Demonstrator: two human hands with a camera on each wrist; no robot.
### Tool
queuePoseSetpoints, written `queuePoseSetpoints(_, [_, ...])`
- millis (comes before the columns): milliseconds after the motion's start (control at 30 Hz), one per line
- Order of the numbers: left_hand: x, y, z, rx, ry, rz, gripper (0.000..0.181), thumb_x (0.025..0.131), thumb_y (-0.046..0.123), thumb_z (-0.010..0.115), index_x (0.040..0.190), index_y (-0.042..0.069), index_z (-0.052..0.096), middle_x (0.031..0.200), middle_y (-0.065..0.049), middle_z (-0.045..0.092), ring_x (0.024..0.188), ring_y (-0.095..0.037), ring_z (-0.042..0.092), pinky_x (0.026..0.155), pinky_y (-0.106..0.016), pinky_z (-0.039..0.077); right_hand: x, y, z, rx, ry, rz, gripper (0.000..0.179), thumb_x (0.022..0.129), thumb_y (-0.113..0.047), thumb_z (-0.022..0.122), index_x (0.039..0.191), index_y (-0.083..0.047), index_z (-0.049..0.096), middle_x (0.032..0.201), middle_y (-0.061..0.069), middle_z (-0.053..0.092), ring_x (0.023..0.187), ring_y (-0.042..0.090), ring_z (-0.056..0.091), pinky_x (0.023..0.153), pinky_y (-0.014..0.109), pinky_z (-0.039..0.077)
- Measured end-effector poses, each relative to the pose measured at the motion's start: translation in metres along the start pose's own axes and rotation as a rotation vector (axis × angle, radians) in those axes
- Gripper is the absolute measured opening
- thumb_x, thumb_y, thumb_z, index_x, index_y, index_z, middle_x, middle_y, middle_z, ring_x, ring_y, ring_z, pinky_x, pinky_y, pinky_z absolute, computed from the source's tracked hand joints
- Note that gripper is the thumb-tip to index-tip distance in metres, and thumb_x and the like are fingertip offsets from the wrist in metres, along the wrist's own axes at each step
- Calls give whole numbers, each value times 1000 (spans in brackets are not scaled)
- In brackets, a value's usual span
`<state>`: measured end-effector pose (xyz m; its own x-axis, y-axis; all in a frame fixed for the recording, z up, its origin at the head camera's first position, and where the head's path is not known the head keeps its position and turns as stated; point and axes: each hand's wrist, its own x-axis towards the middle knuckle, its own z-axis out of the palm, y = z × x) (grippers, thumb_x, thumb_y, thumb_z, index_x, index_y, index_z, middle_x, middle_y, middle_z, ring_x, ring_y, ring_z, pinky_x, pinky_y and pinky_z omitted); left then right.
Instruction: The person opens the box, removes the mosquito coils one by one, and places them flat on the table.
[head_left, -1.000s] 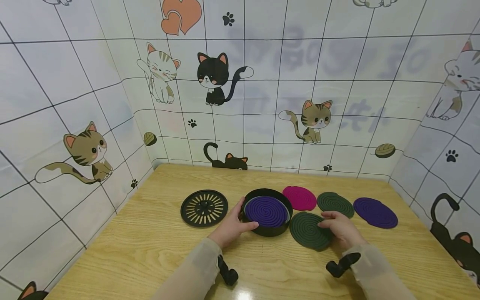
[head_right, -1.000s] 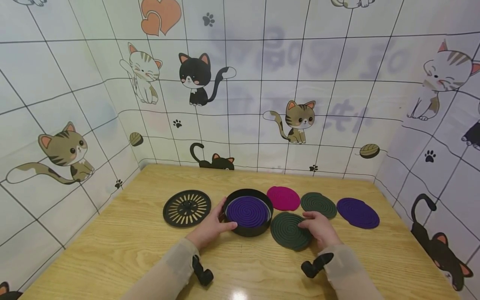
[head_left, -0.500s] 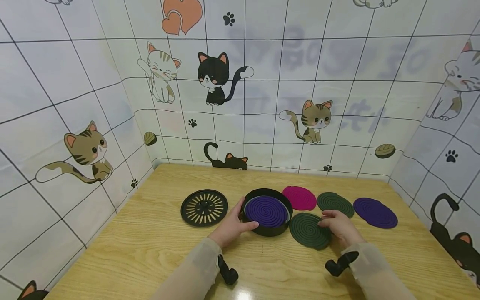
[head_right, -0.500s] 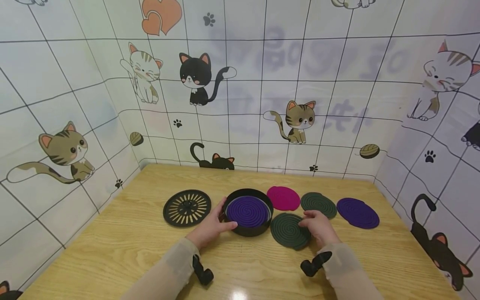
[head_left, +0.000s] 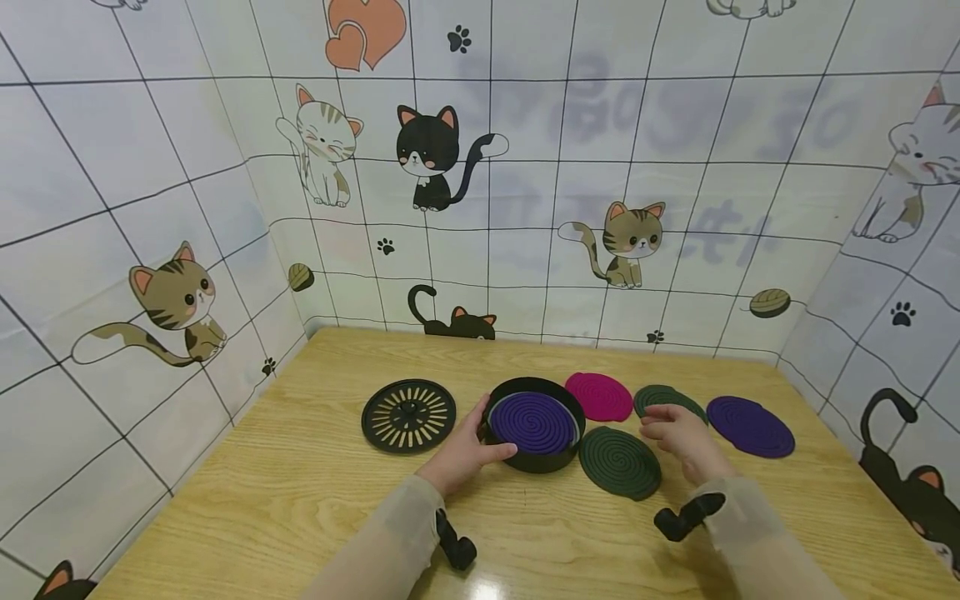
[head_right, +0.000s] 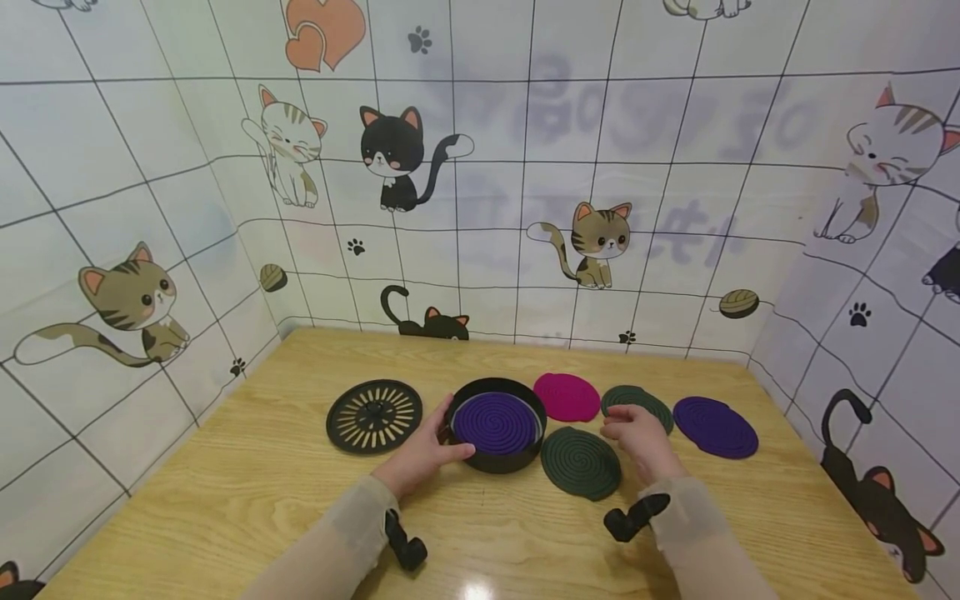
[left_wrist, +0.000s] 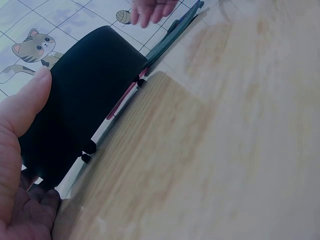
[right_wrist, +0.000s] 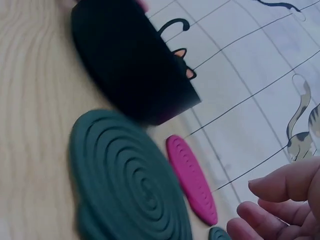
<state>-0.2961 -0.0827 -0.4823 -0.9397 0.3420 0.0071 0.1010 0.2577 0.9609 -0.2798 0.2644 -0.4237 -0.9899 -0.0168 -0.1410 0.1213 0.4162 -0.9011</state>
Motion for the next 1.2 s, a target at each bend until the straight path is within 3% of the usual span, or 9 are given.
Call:
queuePoseSetpoints(233, [2,-2,0,-8,-2,-8,104,81,35,78,156,26,7,159,-11,12,142,-37,22,112,-50,24,3,-29,4,77,-35,-23,54,99,-13,52,143,10,31,140,30,40,122,38,47,99,46,42])
queuePoseSetpoints(467, [0,1,0,0,-3,-3,103,81,39,77,156,27,7,159,-10,12,142,-35,23,113,-48,24,14,-56,21,190,-52,-69,55,98,-12,54,145,7,31,143,27,38,120,24,49,103,42,40])
queuePoseSetpoints(633, [-3,5,0,9,-7,2,104,82,40,77,156,23,7,159,-10,12,142,-35,23,113,-48,24,21,-69,39,254,-46,-92,53,98,-8,54,144,6,33,144,27,39,126,30,46,106,43,38])
queuePoseSetpoints(733, [-4,7,0,16,-8,4,104,82,40,76,156,22,6,159,-10,12,142,-34,22,113,-48,24,24,-74,50,281,-40,-95,52,98,-5,53,145,6,33,144,27,38,131,36,41,108,45,35])
queuePoseSetpoints(967, [-3,5,0,-5,-17,8,104,82,38,76,156,22,5,159,-11,11,142,-35,22,112,-48,25,34,-79,79,391,13,-85,49,96,-1,53,141,7,37,140,28,41,127,38,44,107,44,35])
queuePoseSetpoints(1200, [-2,6,-1,-13,-18,17,103,83,35,76,156,19,5,159,-13,13,142,-36,22,112,-49,25,43,-74,101,406,49,-69,47,95,-1,54,139,8,38,137,28,43,125,37,45,108,46,34])
